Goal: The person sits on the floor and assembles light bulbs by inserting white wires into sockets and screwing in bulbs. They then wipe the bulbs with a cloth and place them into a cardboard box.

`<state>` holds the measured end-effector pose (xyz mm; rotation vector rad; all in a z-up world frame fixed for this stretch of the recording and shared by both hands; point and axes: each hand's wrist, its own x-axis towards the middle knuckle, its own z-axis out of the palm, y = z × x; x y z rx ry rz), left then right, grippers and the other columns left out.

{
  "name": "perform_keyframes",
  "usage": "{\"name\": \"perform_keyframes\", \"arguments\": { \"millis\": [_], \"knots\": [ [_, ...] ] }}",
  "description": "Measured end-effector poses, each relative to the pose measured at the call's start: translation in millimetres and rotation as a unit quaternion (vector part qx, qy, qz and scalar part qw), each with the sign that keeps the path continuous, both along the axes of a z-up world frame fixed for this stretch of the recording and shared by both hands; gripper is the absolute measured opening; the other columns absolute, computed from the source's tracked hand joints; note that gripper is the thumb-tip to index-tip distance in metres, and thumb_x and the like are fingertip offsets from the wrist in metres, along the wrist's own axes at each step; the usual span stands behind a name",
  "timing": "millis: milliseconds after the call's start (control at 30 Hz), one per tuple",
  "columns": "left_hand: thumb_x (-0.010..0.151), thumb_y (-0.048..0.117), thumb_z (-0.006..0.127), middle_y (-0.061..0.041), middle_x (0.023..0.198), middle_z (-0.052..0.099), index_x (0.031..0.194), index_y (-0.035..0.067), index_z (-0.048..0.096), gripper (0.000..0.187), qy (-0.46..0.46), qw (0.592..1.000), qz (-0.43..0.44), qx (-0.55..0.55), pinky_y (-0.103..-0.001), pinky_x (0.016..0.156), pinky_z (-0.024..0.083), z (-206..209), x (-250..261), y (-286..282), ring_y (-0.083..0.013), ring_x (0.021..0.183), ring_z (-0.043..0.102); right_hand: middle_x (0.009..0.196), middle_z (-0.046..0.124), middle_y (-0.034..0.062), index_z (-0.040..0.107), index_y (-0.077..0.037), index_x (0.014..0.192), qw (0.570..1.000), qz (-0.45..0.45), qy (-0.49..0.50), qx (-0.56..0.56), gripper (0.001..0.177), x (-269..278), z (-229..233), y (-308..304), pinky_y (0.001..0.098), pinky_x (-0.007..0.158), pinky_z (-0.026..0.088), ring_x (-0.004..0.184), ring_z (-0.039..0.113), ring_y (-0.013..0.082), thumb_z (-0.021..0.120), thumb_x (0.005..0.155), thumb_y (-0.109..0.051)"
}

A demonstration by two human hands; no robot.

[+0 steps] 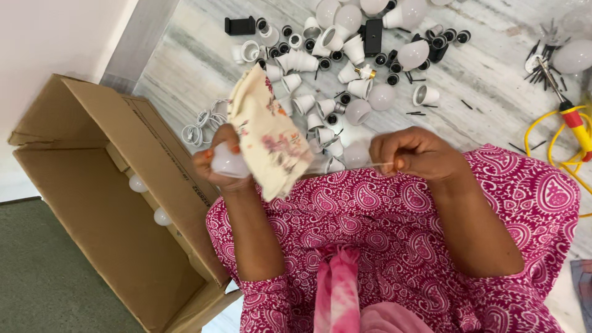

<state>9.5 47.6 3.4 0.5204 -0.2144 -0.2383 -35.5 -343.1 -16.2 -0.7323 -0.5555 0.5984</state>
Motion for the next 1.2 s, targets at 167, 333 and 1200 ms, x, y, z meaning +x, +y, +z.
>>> {"name": "perform_keyframes", "arguments": {
  "millis": [167,333,1200],
  "knots": [
    [0.089,0.04,0.054,-0.015,0.088,0.06,0.097,-0.006,0.059,0.047,0.036,0.977,0.004,0.208,-0.03,0.073,0.052,-8.5,1.2,-19.6,-0.0226,0.081,0.062,0.08,0.058,0.0016,0.065,-0.003,0.104,0.986,-0.093,0.115,0.079,0.017,-0.6,20.4,17.2,0.0315,0.07,0.043,0.068,0.051,0.0096,0.058,0.109,-0.018],
    [0.09,0.04,0.053,-0.015,0.09,0.061,0.102,-0.008,0.06,0.049,0.086,0.97,-0.05,0.221,-0.033,0.06,0.055,-4.0,0.4,-48.9,-0.0248,0.07,0.064,0.078,0.058,-0.0008,0.062,-0.006,0.107,0.971,-0.123,0.176,0.109,0.014,-1.9,23.7,29.4,0.035,0.077,0.044,0.066,0.052,0.0095,0.056,0.112,-0.017],
    [0.09,0.041,0.053,-0.012,0.093,0.063,0.099,0.0,0.06,0.043,0.114,0.973,0.176,0.096,-0.036,0.055,0.052,31.1,4.1,-11.9,-0.0268,0.071,0.064,0.108,0.073,0.0095,0.073,-0.006,0.121,0.47,-0.5,0.015,-0.727,0.023,-51.2,-33.6,-248.9,0.0325,0.091,0.054,0.099,0.069,0.0181,0.075,0.099,-0.007]
  ]
}}
